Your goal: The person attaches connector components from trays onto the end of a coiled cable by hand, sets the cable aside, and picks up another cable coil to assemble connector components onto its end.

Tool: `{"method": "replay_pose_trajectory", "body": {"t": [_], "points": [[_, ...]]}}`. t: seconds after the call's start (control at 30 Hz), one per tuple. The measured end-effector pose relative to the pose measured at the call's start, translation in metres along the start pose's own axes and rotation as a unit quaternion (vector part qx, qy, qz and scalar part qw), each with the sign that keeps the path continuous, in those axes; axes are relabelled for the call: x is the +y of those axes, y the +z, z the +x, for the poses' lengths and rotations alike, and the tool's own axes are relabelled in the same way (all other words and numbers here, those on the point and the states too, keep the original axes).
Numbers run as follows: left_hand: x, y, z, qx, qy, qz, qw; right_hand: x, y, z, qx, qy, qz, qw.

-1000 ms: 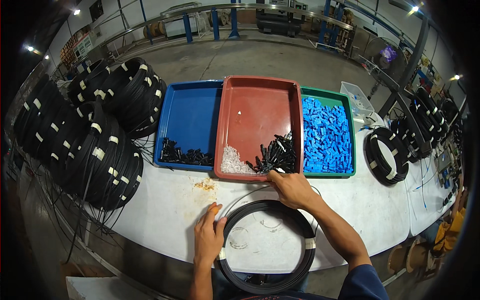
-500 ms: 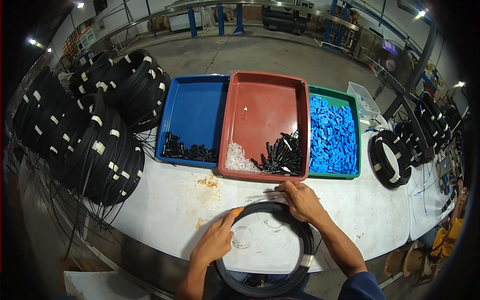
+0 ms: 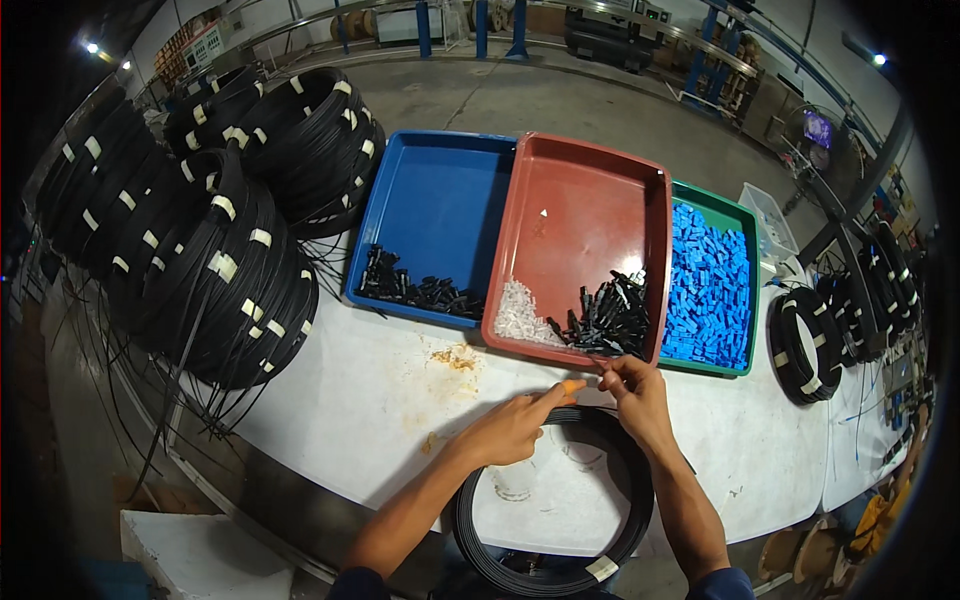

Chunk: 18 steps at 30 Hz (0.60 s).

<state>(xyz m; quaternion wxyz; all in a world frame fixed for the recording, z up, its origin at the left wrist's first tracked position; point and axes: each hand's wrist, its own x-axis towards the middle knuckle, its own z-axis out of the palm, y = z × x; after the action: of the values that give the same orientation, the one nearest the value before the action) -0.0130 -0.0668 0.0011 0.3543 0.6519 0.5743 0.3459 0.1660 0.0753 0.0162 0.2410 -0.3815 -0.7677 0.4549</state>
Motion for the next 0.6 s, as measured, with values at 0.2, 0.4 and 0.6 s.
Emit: {"method": "replay_pose_trajectory", "body": {"t": [0.2,0.4,0.6], "points": [[0.007,-0.013,-0.009,0.055,-0.007,-0.013,0.998,-0.013,0.028,0.002,0.051,-0.097,-0.057,0.992],[-0.006,-0.085,-0.048,0.21,-0.03,0.102,0.972,-0.015,0.02,-0.008,0.012,-0.187,-0.085,0.979],[-0.042,-0.17,-0.072,0.348,-0.116,0.236,0.9,-0.011,0.016,-0.008,-0.051,-0.281,-0.112,0.952]]}}
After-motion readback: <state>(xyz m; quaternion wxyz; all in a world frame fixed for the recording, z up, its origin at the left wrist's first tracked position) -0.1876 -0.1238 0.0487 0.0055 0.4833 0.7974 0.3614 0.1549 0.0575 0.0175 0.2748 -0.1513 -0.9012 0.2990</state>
